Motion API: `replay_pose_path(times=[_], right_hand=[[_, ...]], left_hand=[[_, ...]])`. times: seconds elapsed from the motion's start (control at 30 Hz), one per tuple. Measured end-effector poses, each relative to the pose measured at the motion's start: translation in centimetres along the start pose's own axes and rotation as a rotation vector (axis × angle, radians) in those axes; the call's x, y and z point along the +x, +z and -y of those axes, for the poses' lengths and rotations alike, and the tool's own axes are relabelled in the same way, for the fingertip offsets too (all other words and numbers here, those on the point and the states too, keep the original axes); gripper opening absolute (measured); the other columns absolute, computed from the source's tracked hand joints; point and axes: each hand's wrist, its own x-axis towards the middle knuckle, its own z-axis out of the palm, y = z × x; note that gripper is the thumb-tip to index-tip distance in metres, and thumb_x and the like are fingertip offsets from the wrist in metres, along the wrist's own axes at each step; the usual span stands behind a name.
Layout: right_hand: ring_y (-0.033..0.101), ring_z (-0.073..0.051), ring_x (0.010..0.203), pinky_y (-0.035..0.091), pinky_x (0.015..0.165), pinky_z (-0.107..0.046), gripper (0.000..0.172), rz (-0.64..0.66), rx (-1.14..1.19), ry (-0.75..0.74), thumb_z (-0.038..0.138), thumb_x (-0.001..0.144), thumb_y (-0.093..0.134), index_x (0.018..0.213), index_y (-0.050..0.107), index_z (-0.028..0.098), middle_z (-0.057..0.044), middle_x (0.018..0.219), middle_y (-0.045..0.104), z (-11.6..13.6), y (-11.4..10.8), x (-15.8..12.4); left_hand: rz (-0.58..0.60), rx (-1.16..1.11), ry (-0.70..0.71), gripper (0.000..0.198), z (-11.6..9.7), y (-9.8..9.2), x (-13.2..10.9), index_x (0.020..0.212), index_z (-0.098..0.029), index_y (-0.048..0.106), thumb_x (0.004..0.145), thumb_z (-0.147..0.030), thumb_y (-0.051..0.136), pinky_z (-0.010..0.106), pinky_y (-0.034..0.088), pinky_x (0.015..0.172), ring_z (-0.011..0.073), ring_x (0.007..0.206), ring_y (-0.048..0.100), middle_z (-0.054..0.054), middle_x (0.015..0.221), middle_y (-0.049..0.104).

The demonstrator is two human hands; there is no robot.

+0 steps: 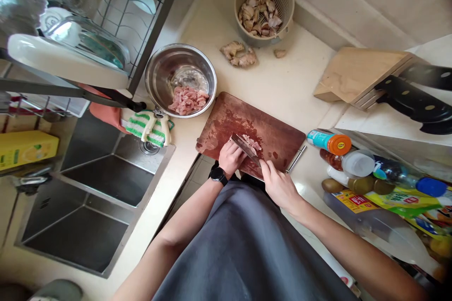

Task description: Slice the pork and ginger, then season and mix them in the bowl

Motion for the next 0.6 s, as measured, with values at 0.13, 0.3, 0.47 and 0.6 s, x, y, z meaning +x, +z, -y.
replay_pose_path(times=[0.13,0.3,0.47,0.6], right_hand=[[0.072,-0.018,0.082,0.055,0.064,-0.025,0.052,0.059,-0.028,-0.002,0.007,0.096,0.028,0.148,0.032,0.011,-0.021,0.13,0.056,-0.3,-0.2,-0.8],[0.072,-0.02,0.081,0.056,0.064,-0.029,0.046,0.058,0.012,-0.009,0.01,0.098,0.022,0.143,0.036,0.009,-0.023,0.129,0.056,0.7,-2.3,2.7],[0.072,-0.021,0.088,0.057,0.069,-0.03,0.043,-0.05,0.077,-0.045,0.013,0.1,0.02,0.139,0.038,0.012,-0.023,0.142,0.049,1.7,-4.0,6.1],[0.072,-0.021,0.086,0.056,0.071,-0.03,0.044,0.068,0.098,-0.003,0.009,0.097,0.025,0.139,0.038,0.011,-0.022,0.137,0.054,-0.1,-1.0,2.4]], left_hand=[[-0.023,0.016,0.032,0.018,0.0,0.1,0.0,0.078,-0.019,0.066,0.093,-0.027,0.059,0.034,0.05,0.079,0.0194,0.084,0.063,0.005,0.074,0.063],[-0.029,0.005,0.029,0.015,-0.2,-0.2,0.2,0.085,-0.019,0.068,0.093,-0.026,0.059,0.035,0.051,0.079,0.0198,0.085,0.065,0.006,0.077,0.066],[-0.01,-0.035,-0.019,0.016,-0.3,-0.4,0.4,0.093,-0.019,0.07,0.095,-0.027,0.056,0.037,0.053,0.085,0.0224,0.098,0.067,0.01,0.089,0.07],[0.01,-0.073,-0.028,0.013,-0.4,-0.5,0.6,0.094,-0.02,0.07,0.093,-0.03,0.062,0.038,0.054,0.088,0.0224,0.099,0.068,0.009,0.091,0.071]])
